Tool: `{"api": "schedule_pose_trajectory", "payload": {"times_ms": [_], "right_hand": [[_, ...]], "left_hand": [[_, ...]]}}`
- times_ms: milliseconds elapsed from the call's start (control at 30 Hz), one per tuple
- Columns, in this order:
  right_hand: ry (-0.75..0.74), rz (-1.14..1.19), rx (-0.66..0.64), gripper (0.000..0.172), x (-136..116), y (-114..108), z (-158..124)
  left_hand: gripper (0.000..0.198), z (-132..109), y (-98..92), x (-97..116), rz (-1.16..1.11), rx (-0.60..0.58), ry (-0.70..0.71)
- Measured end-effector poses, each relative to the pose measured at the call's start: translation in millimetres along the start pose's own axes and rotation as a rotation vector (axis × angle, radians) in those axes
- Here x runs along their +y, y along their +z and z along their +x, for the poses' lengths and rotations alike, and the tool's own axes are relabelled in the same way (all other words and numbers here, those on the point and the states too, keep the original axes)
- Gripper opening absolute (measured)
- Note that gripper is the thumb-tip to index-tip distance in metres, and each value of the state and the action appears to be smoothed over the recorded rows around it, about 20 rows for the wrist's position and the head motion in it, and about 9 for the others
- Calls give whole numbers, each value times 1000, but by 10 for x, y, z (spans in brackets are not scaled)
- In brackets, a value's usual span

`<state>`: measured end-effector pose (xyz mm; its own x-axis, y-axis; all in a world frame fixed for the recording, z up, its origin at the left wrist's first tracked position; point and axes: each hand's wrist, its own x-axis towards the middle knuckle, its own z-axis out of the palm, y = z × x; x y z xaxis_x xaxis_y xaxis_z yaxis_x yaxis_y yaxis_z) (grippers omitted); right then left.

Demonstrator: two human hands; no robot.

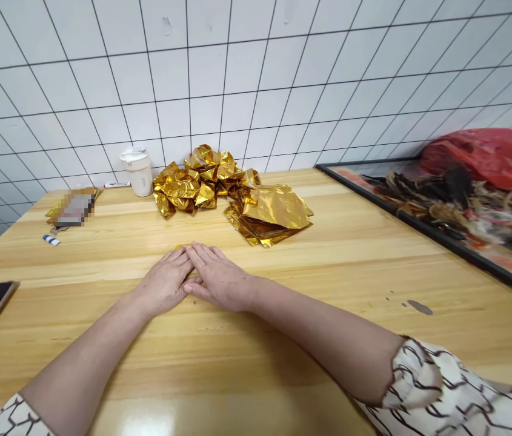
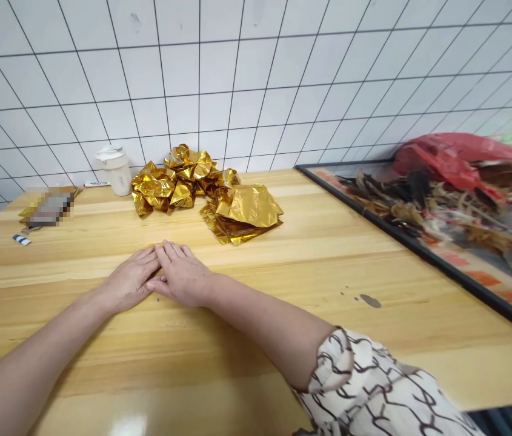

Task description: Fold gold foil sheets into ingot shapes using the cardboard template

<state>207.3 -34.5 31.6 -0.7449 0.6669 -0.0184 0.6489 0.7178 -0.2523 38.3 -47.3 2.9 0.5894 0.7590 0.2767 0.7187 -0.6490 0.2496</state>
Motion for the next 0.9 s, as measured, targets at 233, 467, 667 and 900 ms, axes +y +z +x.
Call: {"api": "schedule_pose_trajectory", "payload": {"times_ms": [233,467,667,900], "right_hand": [[28,37,24,84,78,68,-16],[31,-39,7,82,53,68,-24],[7,-81,28,82,63,62,-30],[25,-104,-7,76,87,21,-46]], "left_hand": [[56,-25,18,-35,66,-38,-74],[71,-171,-6,-102,184,-136,-180],[78,-279,-93,-129,219,-194,-183],[76,-293,-126,-99,243,-205,-209]]}}
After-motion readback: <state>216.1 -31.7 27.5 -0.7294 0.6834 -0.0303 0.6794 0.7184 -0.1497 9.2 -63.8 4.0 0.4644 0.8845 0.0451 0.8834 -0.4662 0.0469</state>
